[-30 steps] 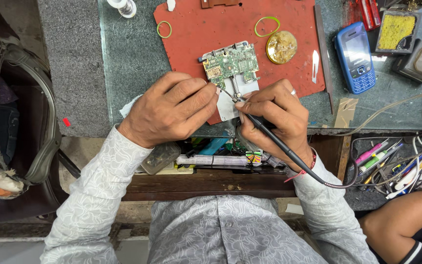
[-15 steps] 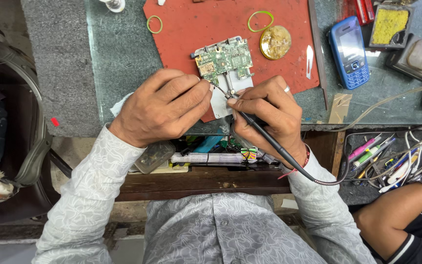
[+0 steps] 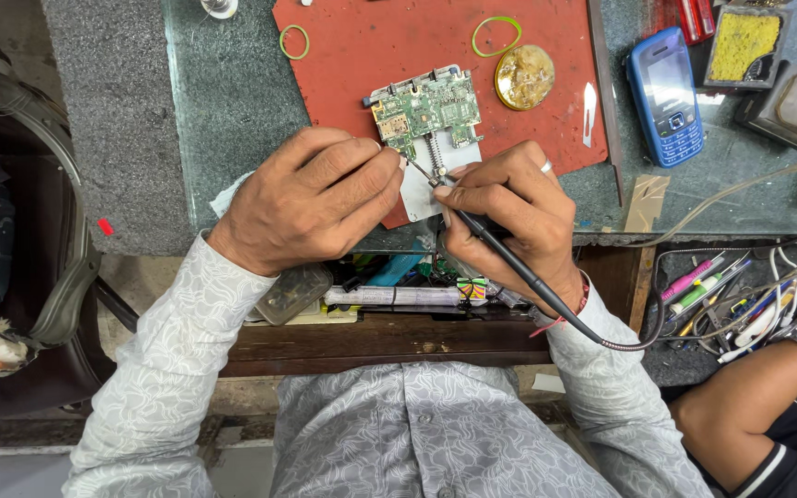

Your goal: The person solders a green circuit board held on a white pad on the workbench, using a soldering iron in the right hand while the left hand steadies and repositions the board. They occasionally lift and turn the board to reach different edges and continue soldering along its connectors.

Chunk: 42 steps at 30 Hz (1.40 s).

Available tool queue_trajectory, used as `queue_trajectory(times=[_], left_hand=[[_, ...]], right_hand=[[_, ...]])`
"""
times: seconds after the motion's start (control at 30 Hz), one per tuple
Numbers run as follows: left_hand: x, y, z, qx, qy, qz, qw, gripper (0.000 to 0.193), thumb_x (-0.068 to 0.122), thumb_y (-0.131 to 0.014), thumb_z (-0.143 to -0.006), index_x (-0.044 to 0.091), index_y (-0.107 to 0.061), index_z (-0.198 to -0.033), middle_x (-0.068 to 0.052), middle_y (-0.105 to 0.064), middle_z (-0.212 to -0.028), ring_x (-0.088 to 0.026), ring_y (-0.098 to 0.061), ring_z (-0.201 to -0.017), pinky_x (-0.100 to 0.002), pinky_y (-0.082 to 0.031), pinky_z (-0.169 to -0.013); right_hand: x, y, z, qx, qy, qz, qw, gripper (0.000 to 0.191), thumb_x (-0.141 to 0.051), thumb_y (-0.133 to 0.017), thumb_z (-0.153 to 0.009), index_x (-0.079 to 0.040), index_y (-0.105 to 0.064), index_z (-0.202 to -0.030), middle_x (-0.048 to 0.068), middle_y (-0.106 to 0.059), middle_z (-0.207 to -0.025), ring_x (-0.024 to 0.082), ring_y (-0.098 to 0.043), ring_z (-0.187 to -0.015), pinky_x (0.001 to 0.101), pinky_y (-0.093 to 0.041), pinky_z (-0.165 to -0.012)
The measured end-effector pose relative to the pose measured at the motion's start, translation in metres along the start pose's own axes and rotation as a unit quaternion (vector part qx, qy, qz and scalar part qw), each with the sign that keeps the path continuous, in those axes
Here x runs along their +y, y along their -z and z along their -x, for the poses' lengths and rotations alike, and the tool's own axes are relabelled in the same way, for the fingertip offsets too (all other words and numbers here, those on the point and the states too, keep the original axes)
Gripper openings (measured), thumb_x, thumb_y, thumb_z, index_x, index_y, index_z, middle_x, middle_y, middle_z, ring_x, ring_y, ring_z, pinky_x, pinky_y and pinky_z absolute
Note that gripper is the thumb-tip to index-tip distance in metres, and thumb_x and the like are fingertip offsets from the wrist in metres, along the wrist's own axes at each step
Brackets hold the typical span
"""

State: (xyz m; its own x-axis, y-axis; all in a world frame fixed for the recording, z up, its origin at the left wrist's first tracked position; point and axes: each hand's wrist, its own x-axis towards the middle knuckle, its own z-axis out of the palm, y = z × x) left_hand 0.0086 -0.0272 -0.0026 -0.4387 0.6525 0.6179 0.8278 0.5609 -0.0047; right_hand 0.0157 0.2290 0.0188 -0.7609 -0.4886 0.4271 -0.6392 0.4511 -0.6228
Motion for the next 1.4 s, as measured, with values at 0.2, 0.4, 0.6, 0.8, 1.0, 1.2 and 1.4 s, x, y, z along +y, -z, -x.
queue_trajectory(times=[0.2,0.4,0.6,0.8,1.0,1.2,1.4], left_hand=[[0.0002,0.0000,-0.0007,0.004,0.000,0.007,1.000,0.017,0.010,-0.075,-0.092,0.002,-0.076,-0.108,-0.004,-0.070,-0.118,-0.019,-0.063,-0.113,-0.033,-0.053,-0.096],[0.0002,-0.0004,0.0006,0.002,-0.003,0.002,1.000,0.018,0.010,-0.075,-0.091,0.002,-0.076,-0.107,-0.004,-0.070,-0.118,-0.019,-0.063,-0.113,-0.033,-0.053,-0.096],[0.0013,-0.0026,0.0011,0.005,-0.002,0.001,1.000,0.014,0.009,-0.075,-0.094,0.003,-0.076,-0.107,-0.003,-0.070,-0.119,-0.018,-0.063,-0.113,-0.033,-0.053,-0.096],[0.0024,-0.0019,0.0010,0.005,0.005,0.006,1.000,0.015,0.010,-0.076,-0.094,0.003,-0.076,-0.108,-0.003,-0.069,-0.119,-0.018,-0.063,-0.113,-0.033,-0.053,-0.095],[0.0025,-0.0005,0.0003,0.000,0.008,0.011,1.000,0.017,0.010,-0.075,-0.093,0.003,-0.076,-0.108,-0.003,-0.070,-0.119,-0.019,-0.063,-0.113,-0.034,-0.053,-0.095],[0.0026,-0.0011,0.0008,-0.004,0.012,0.013,1.000,0.020,0.010,-0.075,-0.092,0.003,-0.076,-0.111,-0.003,-0.070,-0.120,-0.019,-0.063,-0.112,-0.034,-0.053,-0.095],[0.0021,-0.0027,0.0021,-0.002,0.014,0.011,1.000,0.020,0.010,-0.076,-0.092,0.003,-0.077,-0.111,-0.003,-0.071,-0.120,-0.019,-0.064,-0.112,-0.034,-0.053,-0.095]], right_hand=[[0.0001,-0.0009,0.0006,0.000,-0.005,0.003,1.000,0.023,0.006,-0.083,-0.081,-0.003,-0.073,-0.100,0.007,-0.066,-0.094,0.023,-0.067,-0.095,0.0342,-0.051,-0.085],[0.0003,0.0001,0.0012,-0.003,0.003,0.009,1.000,0.024,0.006,-0.083,-0.080,-0.003,-0.072,-0.099,0.007,-0.066,-0.093,0.024,-0.068,-0.097,0.0354,-0.050,-0.085],[-0.0006,-0.0004,0.0014,-0.001,-0.002,0.003,1.000,0.023,0.006,-0.083,-0.082,-0.004,-0.072,-0.100,0.007,-0.066,-0.095,0.023,-0.066,-0.095,0.0333,-0.052,-0.085],[-0.0014,0.0000,0.0013,-0.002,0.000,0.010,1.000,0.023,0.006,-0.084,-0.084,-0.004,-0.073,-0.102,0.006,-0.067,-0.095,0.022,-0.065,-0.094,0.0342,-0.049,-0.084],[-0.0018,-0.0010,0.0006,0.001,0.000,0.017,1.000,0.023,0.006,-0.085,-0.085,-0.005,-0.072,-0.101,0.006,-0.067,-0.096,0.021,-0.064,-0.093,0.0340,-0.047,-0.083],[-0.0024,-0.0011,0.0007,0.001,-0.004,0.019,1.000,0.023,0.006,-0.085,-0.085,-0.005,-0.072,-0.101,0.005,-0.068,-0.097,0.021,-0.063,-0.092,0.0339,-0.047,-0.083],[-0.0023,-0.0017,0.0000,0.005,-0.001,0.019,1.000,0.024,0.006,-0.085,-0.084,-0.005,-0.072,-0.101,0.005,-0.068,-0.096,0.021,-0.063,-0.092,0.0335,-0.047,-0.082]])
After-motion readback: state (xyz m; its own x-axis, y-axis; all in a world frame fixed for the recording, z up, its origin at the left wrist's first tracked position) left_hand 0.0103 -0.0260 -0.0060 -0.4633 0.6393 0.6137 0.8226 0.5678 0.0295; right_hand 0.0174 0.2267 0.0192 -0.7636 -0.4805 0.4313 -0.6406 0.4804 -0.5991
